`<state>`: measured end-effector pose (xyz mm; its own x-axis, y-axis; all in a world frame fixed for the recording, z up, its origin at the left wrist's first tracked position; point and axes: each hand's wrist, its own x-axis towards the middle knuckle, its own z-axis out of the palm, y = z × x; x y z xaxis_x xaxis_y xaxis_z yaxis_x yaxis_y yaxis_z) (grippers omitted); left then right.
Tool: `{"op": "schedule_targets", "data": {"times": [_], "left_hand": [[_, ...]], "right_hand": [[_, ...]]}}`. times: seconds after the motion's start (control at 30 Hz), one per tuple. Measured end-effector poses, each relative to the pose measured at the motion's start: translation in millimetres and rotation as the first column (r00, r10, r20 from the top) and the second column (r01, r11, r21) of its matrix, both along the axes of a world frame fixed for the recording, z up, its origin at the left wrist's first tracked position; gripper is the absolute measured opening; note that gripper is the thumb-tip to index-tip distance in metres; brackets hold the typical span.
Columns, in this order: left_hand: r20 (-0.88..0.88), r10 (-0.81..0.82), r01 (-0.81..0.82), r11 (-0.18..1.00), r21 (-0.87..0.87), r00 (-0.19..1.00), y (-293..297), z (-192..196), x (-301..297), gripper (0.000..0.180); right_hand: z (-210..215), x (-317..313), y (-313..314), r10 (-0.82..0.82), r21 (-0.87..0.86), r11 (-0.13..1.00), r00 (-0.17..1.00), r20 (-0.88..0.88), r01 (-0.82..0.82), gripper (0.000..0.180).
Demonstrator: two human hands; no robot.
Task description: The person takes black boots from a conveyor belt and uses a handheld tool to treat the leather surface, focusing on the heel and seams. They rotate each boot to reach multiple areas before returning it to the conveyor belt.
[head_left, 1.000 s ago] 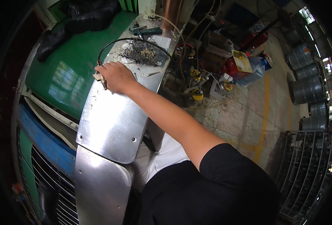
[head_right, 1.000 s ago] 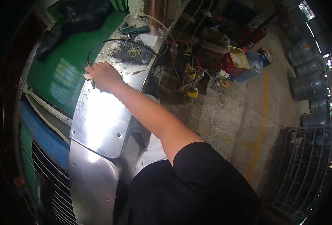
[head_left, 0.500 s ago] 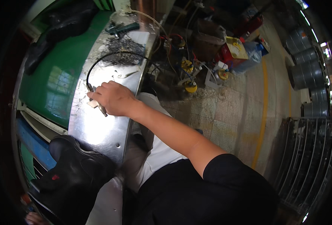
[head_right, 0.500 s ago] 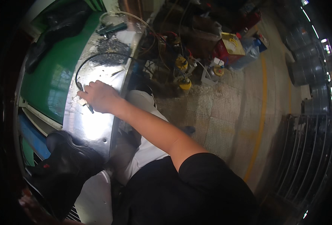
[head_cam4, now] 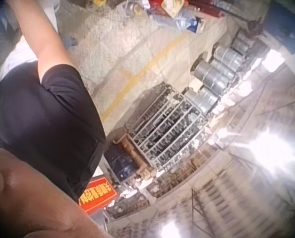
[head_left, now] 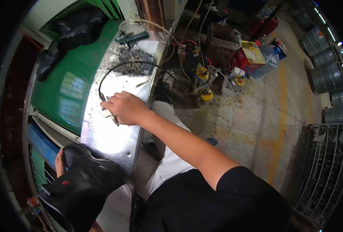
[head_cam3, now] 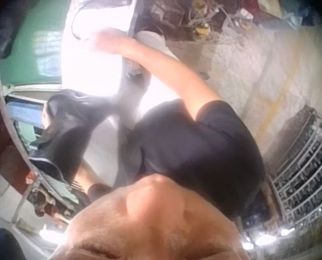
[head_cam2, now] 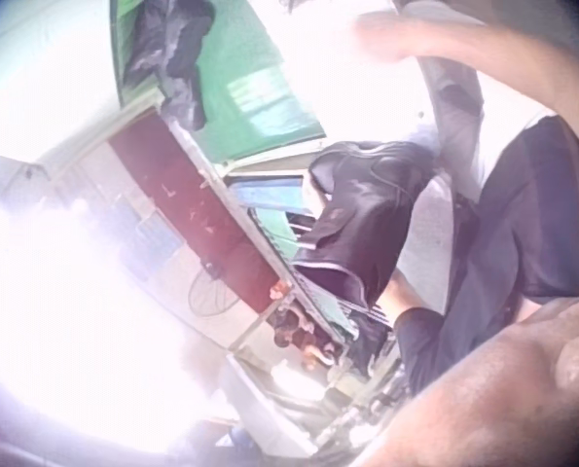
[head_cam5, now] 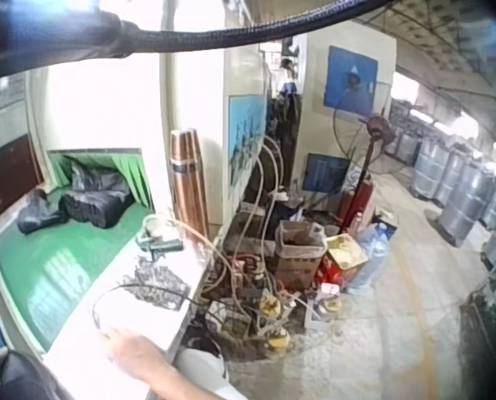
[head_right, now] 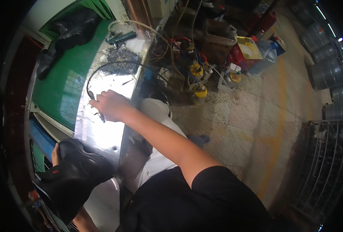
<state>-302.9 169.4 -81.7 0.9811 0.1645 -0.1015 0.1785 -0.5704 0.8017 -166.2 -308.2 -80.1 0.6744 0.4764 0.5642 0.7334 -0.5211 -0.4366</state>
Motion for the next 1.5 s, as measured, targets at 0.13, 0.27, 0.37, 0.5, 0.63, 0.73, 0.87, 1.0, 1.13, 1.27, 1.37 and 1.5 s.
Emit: {"op": "schedule_targets", "data": {"times": [0.13, 0.27, 0.37, 0.5, 0.63, 0.73, 0.87, 1.0, 1.13, 1.27, 1.37, 1.5], "left_hand": [[0.163, 0.341, -0.307, 0.930, -0.202, 0.926, -118.4, 24.7, -49.7, 0.047], [0.190, 0.469, -0.372, 0.843, -0.389, 0.863, -135.8, 55.4, -71.5, 0.051], [0.218, 0.434, -0.286, 0.822, -0.493, 0.874, -99.2, 102.3, -81.4, 0.057], [0.546, 0.376, -0.345, 0.924, -0.164, 0.749, -190.0, 186.1, -85.2, 0.066], [0.565, 0.301, -0.386, 0.922, 0.034, 0.768, -207.4, 200.5, -72.9, 0.066], [0.591, 0.326, -0.438, 0.897, 0.053, 0.738, -199.7, 195.9, -64.0, 0.072], [0.582, 0.358, -0.454, 0.891, 0.021, 0.730, -187.2, 195.9, -59.0, 0.074], [0.556, 0.381, -0.481, 0.876, 0.039, 0.738, -200.2, 184.2, -46.3, 0.075], [0.501, 0.450, -0.556, 0.828, 0.077, 0.739, -216.3, 160.2, -39.2, 0.075], [0.411, 0.519, -0.613, 0.779, 0.133, 0.749, -235.4, 129.3, -26.3, 0.075], [0.334, 0.555, -0.630, 0.756, 0.180, 0.762, -248.8, 99.0, -8.8, 0.075], [0.236, 0.592, -0.637, 0.736, 0.230, 0.770, -263.0, 71.8, 13.1, 0.075]], "right_hand": [[1.4, 0.0, 8.4, 0.045, 0.043, 0.998, 0.999, -0.008, -0.045, 0.039], [1.3, 1.9, 10.0, 0.043, -0.006, 0.999, 0.999, -0.006, -0.043, 0.041], [-2.0, -2.2, 0.5, 0.015, -0.031, 0.999, 1.000, -0.007, -0.016, 0.040], [-1.5, -4.2, 2.9, -0.004, -0.035, 0.999, 0.999, 0.036, 0.005, 0.042], [-1.4, -5.0, 6.1, -0.030, -0.033, 0.999, 0.997, 0.067, 0.032, 0.042], [5.3, -5.2, 10.0, -0.012, -0.153, 0.988, 1.000, 0.015, 0.014, 0.063], [10.8, -16.3, 5.7, 0.009, -0.214, 0.976, 0.997, -0.076, -0.025, 0.081], [2.8, -40.6, -47.2, 0.152, 0.327, 0.933, 0.988, 0.027, -0.153, 0.053], [-45.0, -58.7, -152.5, -0.063, 0.559, 0.822, 0.993, -0.100, 0.108, 0.031], [-163.8, -45.4, -293.2, -0.463, 0.376, 0.485, 0.596, -0.656, 0.790, 0.022], [-264.3, -35.6, -419.6, -0.765, 0.054, 0.269, 0.247, -0.595, 0.962, 0.023], [-360.8, -12.1, -564.7, -0.905, -0.159, 0.137, 0.058, -0.422, 0.978, 0.031]]}}
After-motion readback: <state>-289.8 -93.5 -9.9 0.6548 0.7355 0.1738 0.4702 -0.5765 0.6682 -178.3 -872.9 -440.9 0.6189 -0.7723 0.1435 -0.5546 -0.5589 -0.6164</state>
